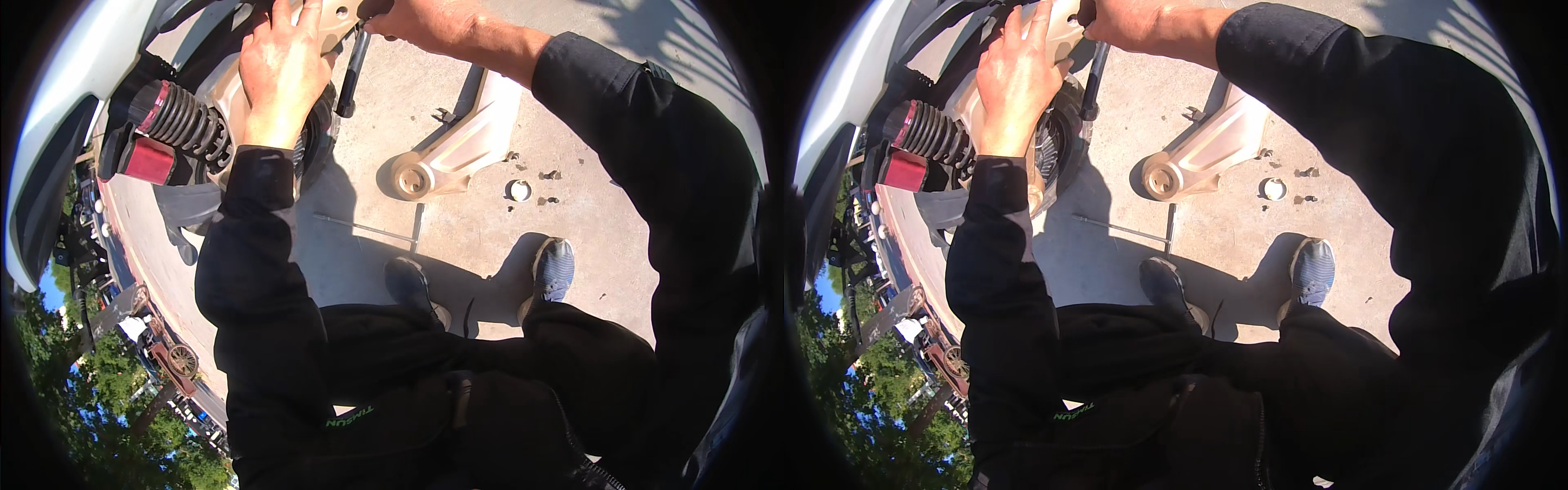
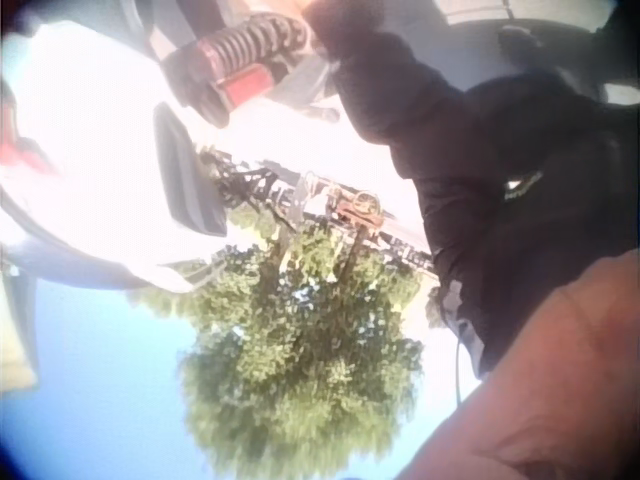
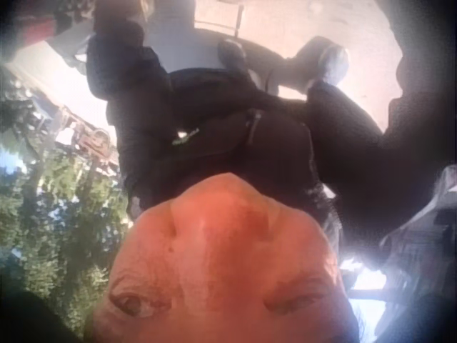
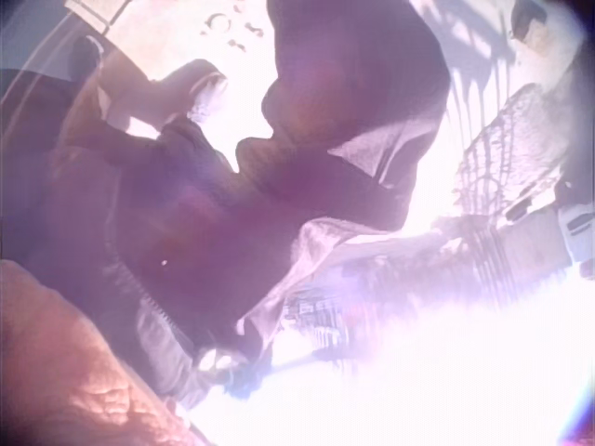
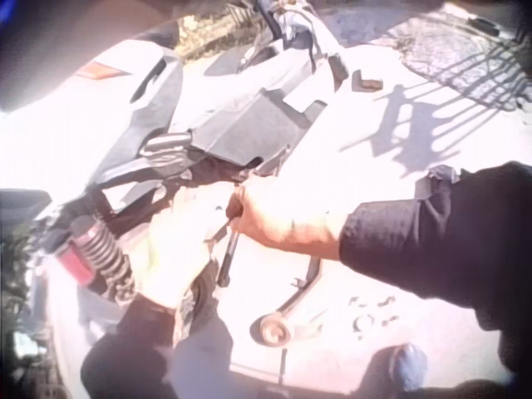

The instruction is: The person removes a beige plastic side panel from a scooter, then reattaches it using a T-handle wrench to tighten bolts. They handle the panel, bolts, and wrench throughout the process.

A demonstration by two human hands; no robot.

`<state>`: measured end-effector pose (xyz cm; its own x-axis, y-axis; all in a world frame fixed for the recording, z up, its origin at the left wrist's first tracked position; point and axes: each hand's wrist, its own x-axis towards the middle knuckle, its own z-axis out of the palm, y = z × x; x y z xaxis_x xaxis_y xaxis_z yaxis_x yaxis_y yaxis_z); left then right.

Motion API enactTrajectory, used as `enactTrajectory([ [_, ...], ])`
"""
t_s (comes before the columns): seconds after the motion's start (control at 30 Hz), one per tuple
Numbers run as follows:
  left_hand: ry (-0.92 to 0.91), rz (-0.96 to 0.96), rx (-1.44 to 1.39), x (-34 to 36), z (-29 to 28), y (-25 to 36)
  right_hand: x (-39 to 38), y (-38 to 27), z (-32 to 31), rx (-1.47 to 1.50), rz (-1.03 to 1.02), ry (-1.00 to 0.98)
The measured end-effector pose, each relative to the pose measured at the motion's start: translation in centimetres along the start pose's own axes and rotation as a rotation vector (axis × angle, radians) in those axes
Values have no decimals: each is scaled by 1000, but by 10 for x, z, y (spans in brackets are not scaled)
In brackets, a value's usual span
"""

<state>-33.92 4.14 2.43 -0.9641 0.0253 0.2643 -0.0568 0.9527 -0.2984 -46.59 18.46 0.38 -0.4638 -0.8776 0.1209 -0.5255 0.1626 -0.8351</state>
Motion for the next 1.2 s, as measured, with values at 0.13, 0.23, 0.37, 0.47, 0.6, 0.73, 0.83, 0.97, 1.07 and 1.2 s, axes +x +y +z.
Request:
enactTrajectory([
  [0.13,142,-13,-45,-2,4,-1,33,20,48,-5,166,192],
  [0.23,130,-26,67,-8,7,-7,40,27,88,433,308,321],
  [0.37,140,-7,76,-5,9,-2,44,43,115,258,137,676],
  [0.47,127,0,97,-2,12,0,41,43,107,223,92,617],
  [0.6,85,-29,63,0,10,2,26,30,98,117,66,536],
  [0.73,132,48,-18,6,11,2,27,46,111,237,-7,647],
  [0.83,-59,-180,257,-19,44,-20,38,56,133,212,-32,724],
  [0.97,-71,-165,263,-22,44,-23,37,53,127,139,-57,689],
  [1.07,-53,-150,254,-21,43,-23,43,60,125,231,-164,697],
  [1.2,-16,-101,190,-4,18,-2,46,64,98,254,-270,459],
])
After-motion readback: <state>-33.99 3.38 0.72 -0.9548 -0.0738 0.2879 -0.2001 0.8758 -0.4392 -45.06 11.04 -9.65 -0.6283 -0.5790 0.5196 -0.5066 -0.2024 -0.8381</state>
